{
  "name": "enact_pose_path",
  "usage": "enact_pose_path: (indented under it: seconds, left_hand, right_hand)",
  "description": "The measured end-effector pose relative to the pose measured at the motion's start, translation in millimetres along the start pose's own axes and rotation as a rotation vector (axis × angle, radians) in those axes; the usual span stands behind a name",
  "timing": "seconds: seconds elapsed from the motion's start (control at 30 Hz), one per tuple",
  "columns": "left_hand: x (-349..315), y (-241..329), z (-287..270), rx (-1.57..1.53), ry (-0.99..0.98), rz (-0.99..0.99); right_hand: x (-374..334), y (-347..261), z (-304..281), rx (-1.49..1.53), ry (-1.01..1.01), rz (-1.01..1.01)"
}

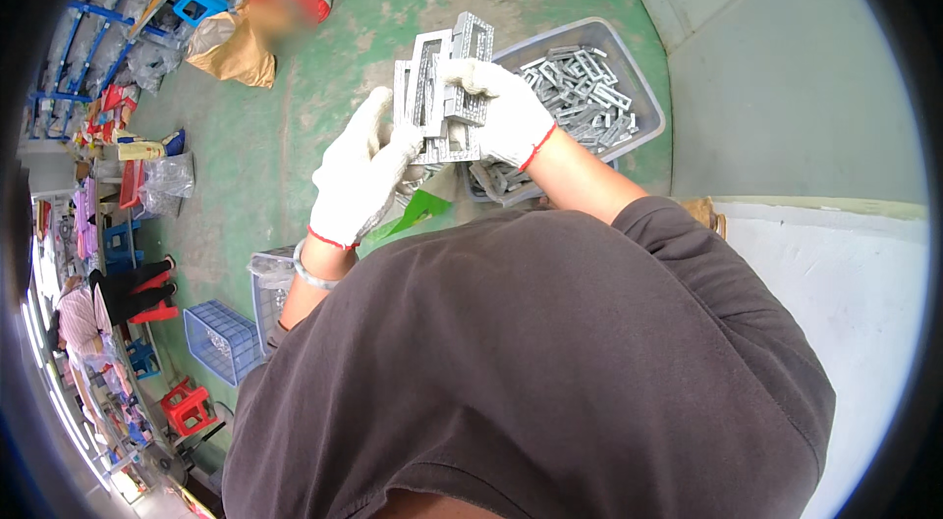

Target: The person picks up metal brackets from a plastic bin and places them into a green plastic bag.

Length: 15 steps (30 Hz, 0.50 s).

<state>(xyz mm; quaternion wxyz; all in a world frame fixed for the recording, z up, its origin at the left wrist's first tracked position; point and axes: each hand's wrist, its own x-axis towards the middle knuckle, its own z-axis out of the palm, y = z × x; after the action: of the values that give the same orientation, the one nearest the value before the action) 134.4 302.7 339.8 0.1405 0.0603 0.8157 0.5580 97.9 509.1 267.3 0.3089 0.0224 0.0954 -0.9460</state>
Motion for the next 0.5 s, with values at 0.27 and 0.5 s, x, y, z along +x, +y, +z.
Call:
enact_pose_path:
  seconds: [0.27, 0.5]
  left_hand:
    - [21.5, 4.8, -23.9, -0.364, -0.314, -0.189]
    - [33.2, -6.8, -28.1, -0.65, -0.436, -0.152]
  right_hand:
    - [-1.4, 0.1, -0.4, 0.049, -0.077, -0.093]
    - [-3.5, -5.2, 6.7, -0.016, -0.146, -0.179]
